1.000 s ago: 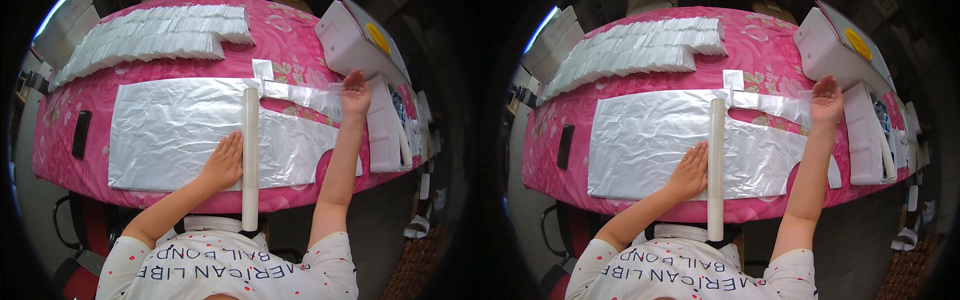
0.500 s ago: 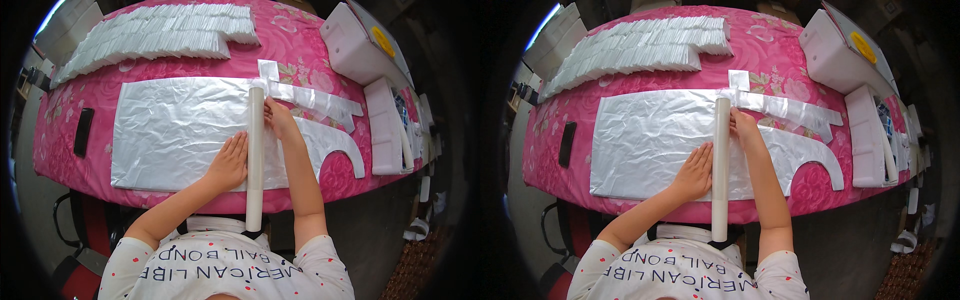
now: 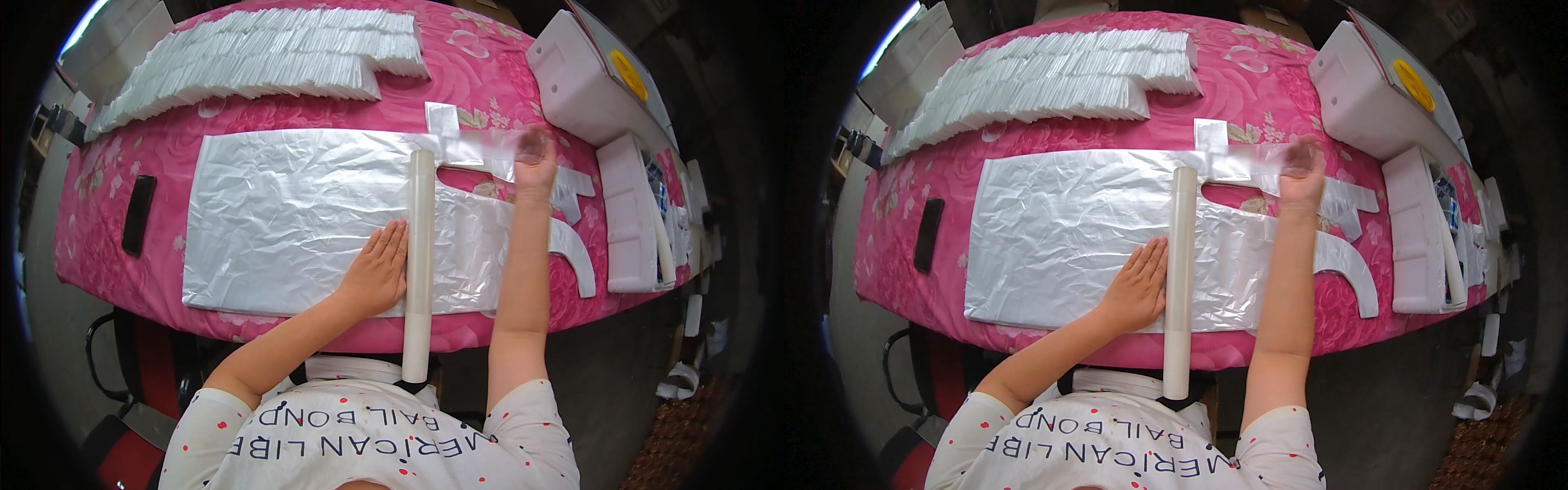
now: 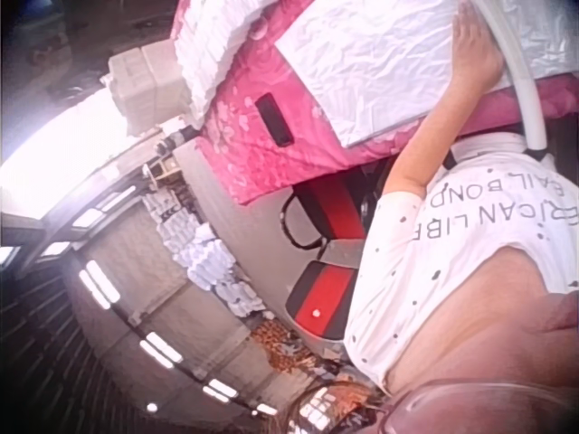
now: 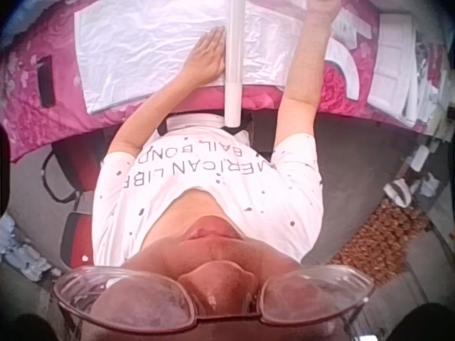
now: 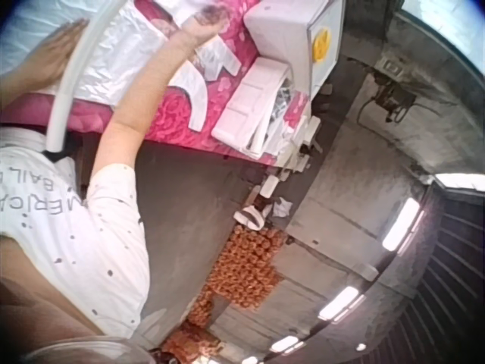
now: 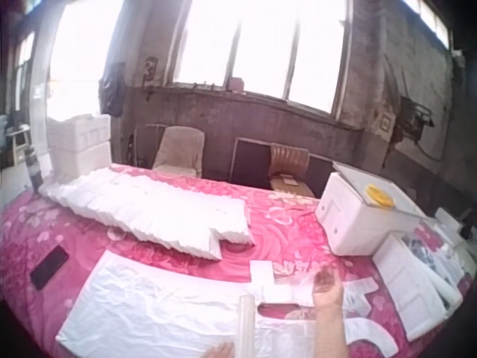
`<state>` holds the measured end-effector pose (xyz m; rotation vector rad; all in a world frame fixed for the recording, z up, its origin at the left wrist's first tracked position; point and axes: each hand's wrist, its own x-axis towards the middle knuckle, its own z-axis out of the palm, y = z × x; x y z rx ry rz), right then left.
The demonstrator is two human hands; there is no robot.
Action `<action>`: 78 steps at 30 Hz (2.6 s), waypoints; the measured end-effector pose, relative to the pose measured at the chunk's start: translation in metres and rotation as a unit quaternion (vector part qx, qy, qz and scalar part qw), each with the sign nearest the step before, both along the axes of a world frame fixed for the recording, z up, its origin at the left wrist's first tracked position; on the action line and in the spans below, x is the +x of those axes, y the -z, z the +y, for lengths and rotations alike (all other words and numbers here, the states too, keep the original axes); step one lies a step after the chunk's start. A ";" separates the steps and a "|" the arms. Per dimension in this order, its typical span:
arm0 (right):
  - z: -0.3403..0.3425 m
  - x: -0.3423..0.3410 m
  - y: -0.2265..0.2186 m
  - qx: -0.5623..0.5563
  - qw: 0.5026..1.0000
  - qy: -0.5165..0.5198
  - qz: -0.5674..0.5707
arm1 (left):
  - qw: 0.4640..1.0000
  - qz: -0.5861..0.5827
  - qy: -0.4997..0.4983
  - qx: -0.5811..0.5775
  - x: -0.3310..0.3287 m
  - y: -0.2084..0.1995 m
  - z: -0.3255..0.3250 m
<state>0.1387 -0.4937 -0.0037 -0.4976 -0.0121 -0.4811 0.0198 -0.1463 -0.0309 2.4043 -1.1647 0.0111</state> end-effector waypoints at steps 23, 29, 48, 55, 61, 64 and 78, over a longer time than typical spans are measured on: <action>0.459 -0.037 0.025 -0.852 0.505 -0.133 0.016 | 0.998 -0.053 -0.001 -0.023 0.001 0.019 0.001; 0.434 -0.078 -0.025 -0.801 0.520 -0.279 -0.106 | 0.998 -0.059 0.003 -0.033 0.001 0.017 0.003; 0.221 -0.180 -0.034 -0.846 0.529 0.006 0.067 | 0.967 -0.090 -0.164 -0.174 0.090 -0.032 0.035; 0.197 -0.196 -0.015 -0.832 0.549 -0.028 0.068 | 0.986 -0.100 -0.135 -0.021 0.072 -0.023 0.096; 0.197 -0.194 -0.010 -0.852 0.519 -0.058 0.037 | 0.989 -0.042 -0.134 0.047 0.036 -0.018 0.133; 0.201 -0.191 -0.011 -0.858 0.508 -0.072 0.024 | 0.992 -0.040 -0.117 0.013 0.031 -0.022 0.139; 0.181 -0.191 -0.018 -0.875 0.470 -0.108 -0.056 | 0.982 -0.035 -0.164 -0.091 -0.007 -0.048 0.232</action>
